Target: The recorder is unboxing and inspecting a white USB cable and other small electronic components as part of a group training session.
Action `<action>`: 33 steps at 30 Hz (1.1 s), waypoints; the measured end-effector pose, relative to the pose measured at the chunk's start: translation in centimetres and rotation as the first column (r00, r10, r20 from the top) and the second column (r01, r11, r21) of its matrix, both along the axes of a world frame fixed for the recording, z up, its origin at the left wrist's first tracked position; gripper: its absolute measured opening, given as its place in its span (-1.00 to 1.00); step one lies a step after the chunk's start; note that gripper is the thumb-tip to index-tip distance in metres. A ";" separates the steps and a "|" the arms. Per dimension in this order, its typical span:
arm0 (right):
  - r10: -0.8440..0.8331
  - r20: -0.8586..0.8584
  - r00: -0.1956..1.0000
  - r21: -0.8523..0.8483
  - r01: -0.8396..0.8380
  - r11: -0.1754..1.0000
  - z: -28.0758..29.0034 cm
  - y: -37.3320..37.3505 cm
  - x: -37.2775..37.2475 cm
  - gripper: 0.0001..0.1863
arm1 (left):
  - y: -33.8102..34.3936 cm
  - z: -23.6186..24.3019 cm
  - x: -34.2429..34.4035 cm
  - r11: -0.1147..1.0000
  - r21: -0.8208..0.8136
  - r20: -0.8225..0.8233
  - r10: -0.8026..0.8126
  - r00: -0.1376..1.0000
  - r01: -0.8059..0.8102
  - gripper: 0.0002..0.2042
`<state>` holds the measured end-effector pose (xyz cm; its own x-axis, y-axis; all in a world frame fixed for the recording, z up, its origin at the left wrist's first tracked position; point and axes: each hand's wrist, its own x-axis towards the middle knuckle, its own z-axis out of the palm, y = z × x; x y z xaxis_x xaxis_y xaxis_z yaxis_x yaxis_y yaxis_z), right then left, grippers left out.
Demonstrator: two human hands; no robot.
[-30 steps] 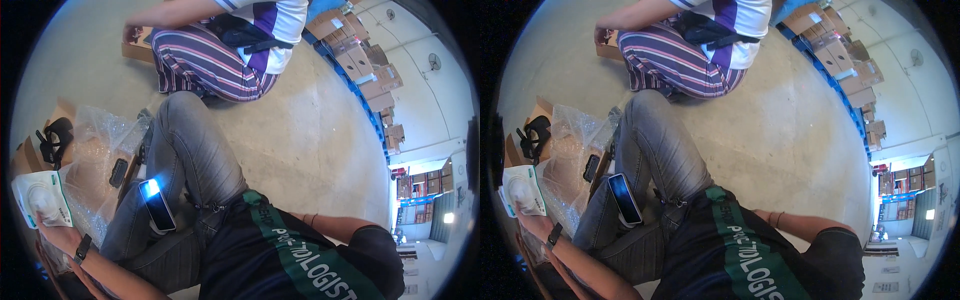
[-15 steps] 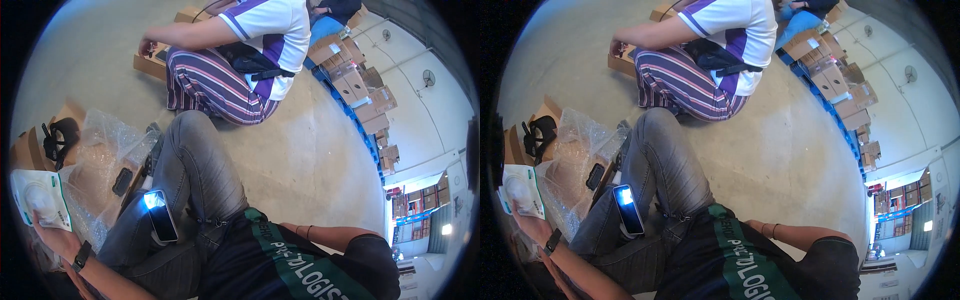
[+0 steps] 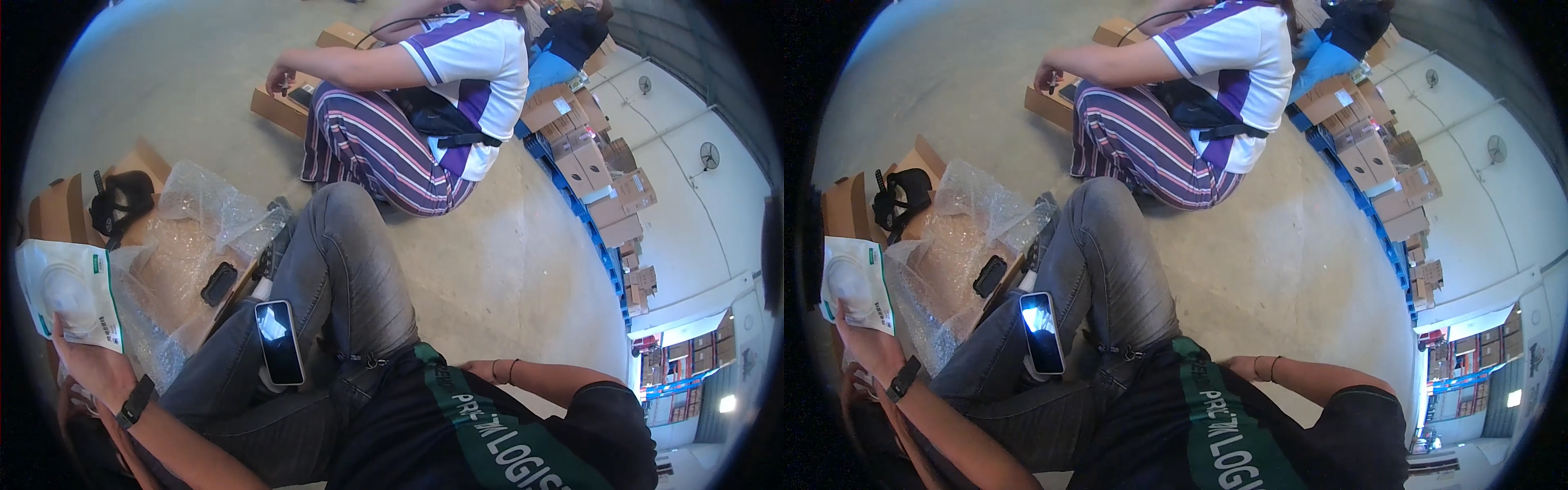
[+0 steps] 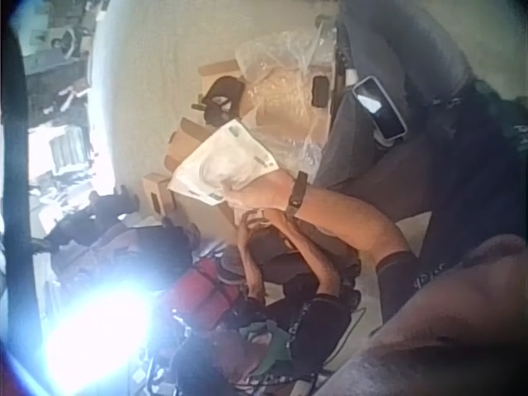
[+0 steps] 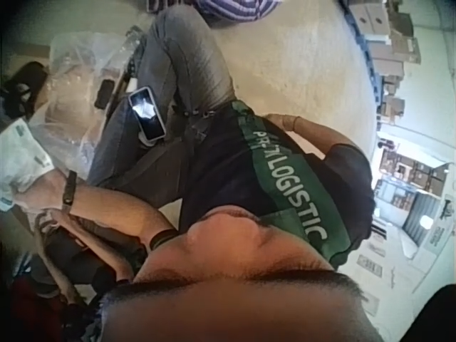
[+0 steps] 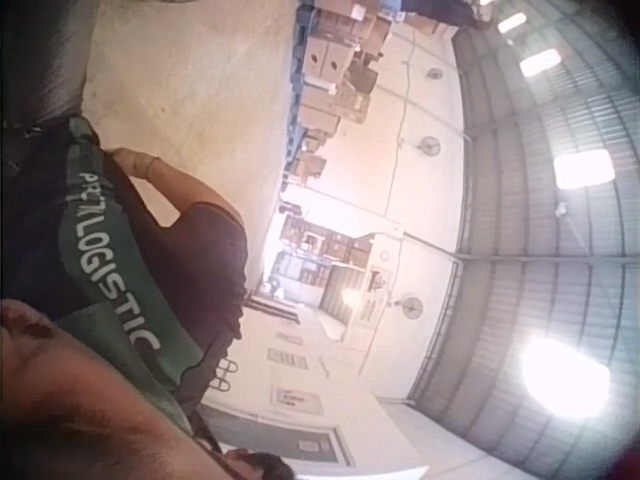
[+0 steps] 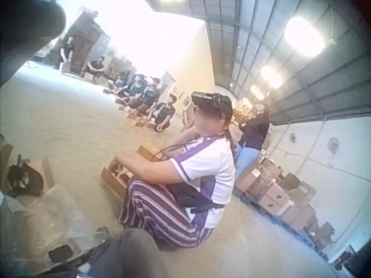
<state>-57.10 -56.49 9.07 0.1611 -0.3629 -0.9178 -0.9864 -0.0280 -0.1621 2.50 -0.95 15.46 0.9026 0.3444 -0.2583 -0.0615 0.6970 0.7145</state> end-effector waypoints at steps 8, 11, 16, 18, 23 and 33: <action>0.124 -0.147 0.981 0.221 -0.089 0.971 2.9 2.3 3.7 -0.58 | -1.8 3.7 -1.0 0.987 -0.145 -0.052 0.056 0.997 -0.063 -0.55; 0.281 -0.125 0.951 0.062 -0.275 0.959 5.4 5.0 7.2 -0.61 | -0.4 3.5 -1.4 0.980 -0.188 -0.059 0.056 0.997 -0.066 -0.54; -0.146 -0.188 0.971 0.254 0.192 0.948 5.9 3.8 6.5 -0.63 | -1.5 3.9 -1.5 0.969 -0.241 -0.040 0.045 0.998 -0.053 -0.53; 0.374 -0.085 0.924 0.062 -0.370 0.927 2.2 1.9 3.4 -0.62 | -1.2 3.5 -1.2 0.959 -0.282 0.007 0.031 0.999 -0.028 -0.54; 0.706 -0.120 0.698 -0.122 -0.716 0.687 0.3 1.0 2.6 -0.60 | -1.1 3.6 -1.4 0.954 -0.299 -0.004 0.030 1.000 -0.030 -0.53; 0.281 -0.139 0.950 0.042 -0.278 0.960 0.5 1.3 2.3 -0.58 | -1.9 3.1 -1.2 0.967 -0.254 -0.007 -0.003 1.000 0.002 -0.52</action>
